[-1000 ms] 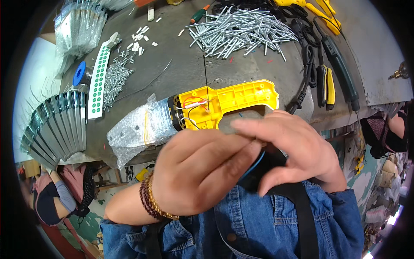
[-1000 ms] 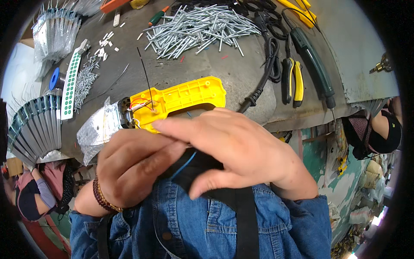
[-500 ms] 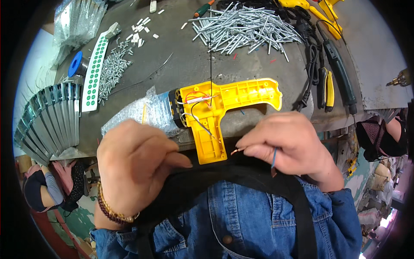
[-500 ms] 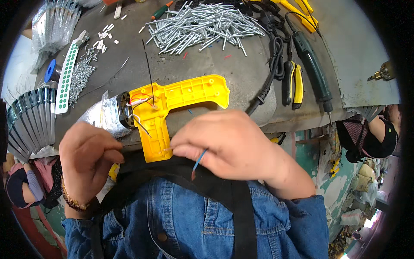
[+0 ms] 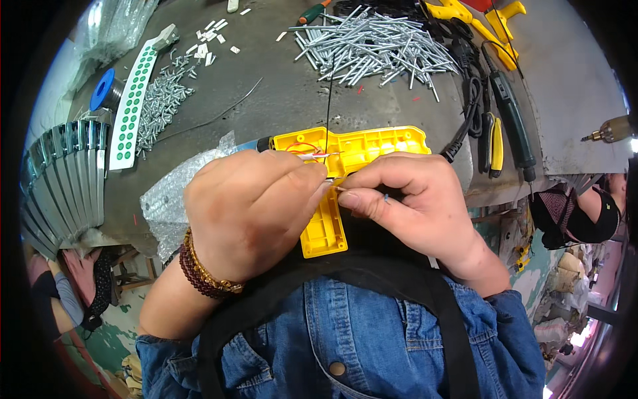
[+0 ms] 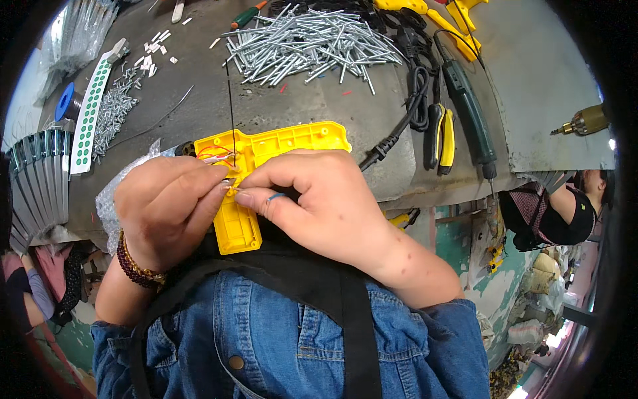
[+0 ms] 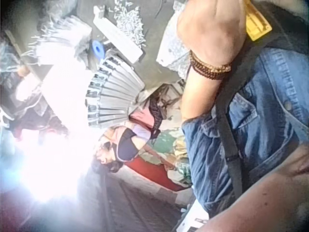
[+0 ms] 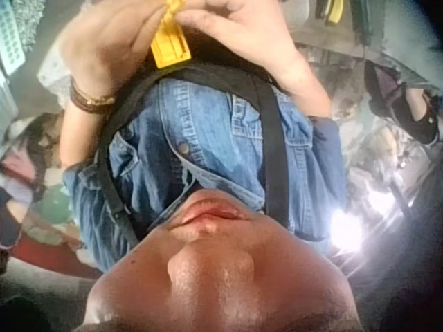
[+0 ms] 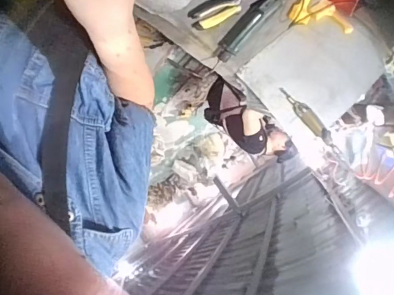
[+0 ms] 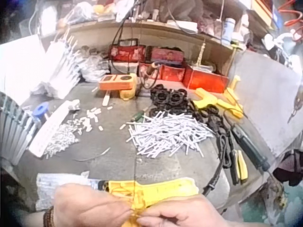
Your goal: Assemble the internal wiring and casing of a yellow plastic handheld device.
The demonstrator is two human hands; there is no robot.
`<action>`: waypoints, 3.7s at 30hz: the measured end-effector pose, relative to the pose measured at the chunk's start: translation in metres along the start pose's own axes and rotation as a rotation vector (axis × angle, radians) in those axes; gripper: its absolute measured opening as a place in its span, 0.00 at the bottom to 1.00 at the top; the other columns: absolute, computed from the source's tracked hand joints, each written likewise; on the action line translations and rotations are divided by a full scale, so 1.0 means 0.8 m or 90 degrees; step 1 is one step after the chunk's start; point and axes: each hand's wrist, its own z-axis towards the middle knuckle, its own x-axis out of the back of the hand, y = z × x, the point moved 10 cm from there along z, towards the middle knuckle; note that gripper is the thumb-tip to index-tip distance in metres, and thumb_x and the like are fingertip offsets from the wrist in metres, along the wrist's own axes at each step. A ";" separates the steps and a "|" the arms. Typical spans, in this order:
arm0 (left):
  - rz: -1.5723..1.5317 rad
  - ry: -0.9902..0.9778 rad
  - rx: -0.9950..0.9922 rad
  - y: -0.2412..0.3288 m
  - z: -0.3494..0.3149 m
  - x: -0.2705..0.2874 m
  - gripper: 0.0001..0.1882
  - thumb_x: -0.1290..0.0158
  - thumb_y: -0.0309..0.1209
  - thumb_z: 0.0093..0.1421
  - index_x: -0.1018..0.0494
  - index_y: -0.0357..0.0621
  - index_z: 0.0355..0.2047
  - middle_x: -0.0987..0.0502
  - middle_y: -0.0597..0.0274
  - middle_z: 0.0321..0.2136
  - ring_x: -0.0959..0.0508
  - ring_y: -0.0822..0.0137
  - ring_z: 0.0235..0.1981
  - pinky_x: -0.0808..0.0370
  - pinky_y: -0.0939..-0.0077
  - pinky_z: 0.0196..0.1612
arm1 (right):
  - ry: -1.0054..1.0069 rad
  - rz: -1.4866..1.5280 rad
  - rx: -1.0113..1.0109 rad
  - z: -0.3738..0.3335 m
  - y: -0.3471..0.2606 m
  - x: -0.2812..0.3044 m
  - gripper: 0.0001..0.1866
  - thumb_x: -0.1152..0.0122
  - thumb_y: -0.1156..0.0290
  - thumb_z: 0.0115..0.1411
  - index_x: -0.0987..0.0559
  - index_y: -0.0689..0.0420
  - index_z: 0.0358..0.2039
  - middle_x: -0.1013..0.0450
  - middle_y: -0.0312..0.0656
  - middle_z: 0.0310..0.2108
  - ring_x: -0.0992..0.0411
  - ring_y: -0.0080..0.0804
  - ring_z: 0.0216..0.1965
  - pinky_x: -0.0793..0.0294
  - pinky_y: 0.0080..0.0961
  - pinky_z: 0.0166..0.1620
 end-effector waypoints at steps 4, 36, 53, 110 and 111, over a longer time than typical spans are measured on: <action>-0.013 0.011 -0.029 0.002 -0.004 -0.001 0.10 0.34 0.24 0.47 0.20 0.43 0.32 0.20 0.58 0.28 0.21 0.59 0.25 0.25 0.68 0.29 | 0.029 0.116 -0.096 0.000 0.017 -0.002 0.05 0.35 0.74 0.58 0.16 0.62 0.33 0.20 0.42 0.27 0.21 0.27 0.30 0.24 0.23 0.36; 0.000 0.061 -0.002 0.009 -0.015 0.010 0.13 0.37 0.20 0.49 0.21 0.40 0.37 0.21 0.58 0.30 0.21 0.61 0.25 0.27 0.73 0.26 | 0.047 -0.025 0.026 0.003 -0.014 0.000 0.04 0.36 0.76 0.57 0.22 0.61 0.33 0.24 0.38 0.24 0.25 0.25 0.24 0.27 0.23 0.29; -0.230 -0.079 0.130 0.000 -0.013 -0.018 0.07 0.45 0.18 0.55 0.27 0.37 0.35 0.24 0.50 0.29 0.22 0.50 0.29 0.24 0.65 0.35 | 0.037 -0.255 0.058 0.002 -0.022 0.005 0.06 0.34 0.78 0.50 0.20 0.58 0.30 0.25 0.41 0.26 0.25 0.42 0.29 0.25 0.33 0.33; -0.394 -0.167 0.425 -0.061 0.046 -0.064 0.11 0.41 0.28 0.61 0.20 0.32 0.40 0.17 0.59 0.32 0.21 0.76 0.34 0.25 0.82 0.39 | -0.121 -0.024 0.209 0.036 -0.001 0.047 0.12 0.33 0.77 0.56 0.17 0.60 0.42 0.22 0.43 0.33 0.22 0.37 0.36 0.25 0.26 0.39; -0.387 -0.136 0.400 -0.060 0.046 -0.060 0.11 0.41 0.28 0.61 0.20 0.31 0.40 0.17 0.59 0.33 0.21 0.75 0.35 0.25 0.82 0.40 | -0.097 -0.044 0.158 0.038 0.002 0.050 0.11 0.33 0.75 0.56 0.17 0.61 0.41 0.21 0.43 0.33 0.22 0.34 0.35 0.24 0.26 0.39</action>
